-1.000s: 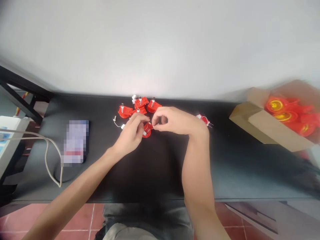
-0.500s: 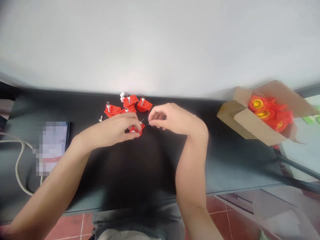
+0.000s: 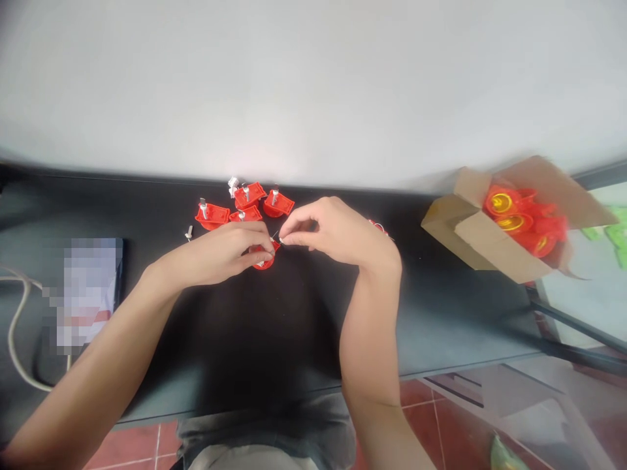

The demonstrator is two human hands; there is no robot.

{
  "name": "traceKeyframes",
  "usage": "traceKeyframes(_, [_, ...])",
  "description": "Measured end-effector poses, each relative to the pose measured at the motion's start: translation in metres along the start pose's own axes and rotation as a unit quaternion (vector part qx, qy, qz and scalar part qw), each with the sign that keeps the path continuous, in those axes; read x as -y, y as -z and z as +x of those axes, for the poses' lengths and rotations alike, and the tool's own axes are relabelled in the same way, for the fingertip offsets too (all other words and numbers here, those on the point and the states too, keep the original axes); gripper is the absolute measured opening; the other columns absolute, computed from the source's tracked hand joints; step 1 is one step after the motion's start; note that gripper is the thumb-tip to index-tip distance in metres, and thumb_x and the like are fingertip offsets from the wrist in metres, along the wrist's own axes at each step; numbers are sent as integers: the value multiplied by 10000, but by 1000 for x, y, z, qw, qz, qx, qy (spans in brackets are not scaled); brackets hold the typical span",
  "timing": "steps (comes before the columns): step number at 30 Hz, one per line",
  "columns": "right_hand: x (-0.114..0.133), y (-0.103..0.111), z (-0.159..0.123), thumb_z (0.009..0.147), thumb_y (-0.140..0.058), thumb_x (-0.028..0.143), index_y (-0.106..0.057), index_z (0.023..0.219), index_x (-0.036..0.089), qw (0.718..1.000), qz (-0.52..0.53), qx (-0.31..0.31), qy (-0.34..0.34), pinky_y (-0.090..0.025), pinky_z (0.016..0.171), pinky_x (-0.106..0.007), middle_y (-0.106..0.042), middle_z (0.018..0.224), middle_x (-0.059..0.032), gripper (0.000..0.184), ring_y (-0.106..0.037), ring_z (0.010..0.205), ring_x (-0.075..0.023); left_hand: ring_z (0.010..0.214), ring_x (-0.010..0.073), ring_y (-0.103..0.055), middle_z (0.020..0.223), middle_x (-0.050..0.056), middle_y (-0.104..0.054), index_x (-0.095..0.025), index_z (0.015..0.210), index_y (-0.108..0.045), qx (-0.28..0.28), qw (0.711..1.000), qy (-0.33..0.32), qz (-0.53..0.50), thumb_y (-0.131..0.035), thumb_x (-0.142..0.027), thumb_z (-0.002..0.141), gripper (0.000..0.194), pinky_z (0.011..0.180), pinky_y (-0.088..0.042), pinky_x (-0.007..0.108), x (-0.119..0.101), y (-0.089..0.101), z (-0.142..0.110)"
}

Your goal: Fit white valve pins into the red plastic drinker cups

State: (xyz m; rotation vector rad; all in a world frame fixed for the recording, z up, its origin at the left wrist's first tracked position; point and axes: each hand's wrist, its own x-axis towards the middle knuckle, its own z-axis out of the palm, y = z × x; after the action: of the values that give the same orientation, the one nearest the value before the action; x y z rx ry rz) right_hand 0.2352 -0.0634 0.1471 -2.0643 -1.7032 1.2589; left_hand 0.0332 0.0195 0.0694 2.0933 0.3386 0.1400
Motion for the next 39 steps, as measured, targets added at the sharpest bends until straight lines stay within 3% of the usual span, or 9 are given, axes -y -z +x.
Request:
traceKeyframes(4, [-1, 0, 0, 887, -615, 326, -797, 972, 256, 1000, -16, 15, -5, -460, 671, -305, -745, 875, -14, 212, -637, 700, -159, 711, 179, -570, 871, 48, -634, -203, 786, -704, 0, 1000, -6, -9, -535, -159, 917, 218, 701, -436, 309, 3, -2, 0])
traceKeyframes(10, [1, 0, 1, 887, -599, 317, -807, 924, 249, 999, -41, 24, -6, -433, 642, -298, -734, 814, -6, 222, -618, 675, -153, 723, 176, -582, 885, 51, -628, -193, 799, -700, 10, 1000, 9, -1, -516, -200, 931, 227, 674, -433, 304, 3, -4, 1])
traceKeyframes(19, [3, -1, 1, 874, -588, 314, -805, 884, 246, 998, -48, 34, 5, -411, 639, -297, -723, 773, 8, 227, -595, 650, -143, 865, 180, -603, 1045, 76, -638, -147, 941, -703, 72, 995, 67, 30, -459, -231, 982, 261, 781, -441, 312, -11, 3, 2])
traceKeyframes(33, [2, -6, 6, 879, -602, 303, -803, 856, 249, 999, -34, 32, 20, -412, 654, -306, -720, 776, 3, 210, -596, 668, -148, 868, 177, -593, 1008, 73, -624, -142, 918, -687, 67, 994, 73, 37, -455, -226, 991, 258, 769, -429, 300, -12, 2, 2])
traceKeyframes(39, [-2, -6, 8, 873, -604, 300, -795, 884, 246, 999, -29, 27, 5, -435, 645, -302, -737, 837, -3, 199, -616, 663, -146, 837, 194, -621, 1203, 121, -549, -120, 1147, -592, 39, 980, 148, 129, -548, -278, 975, 238, 705, -455, 306, -33, 6, -4])
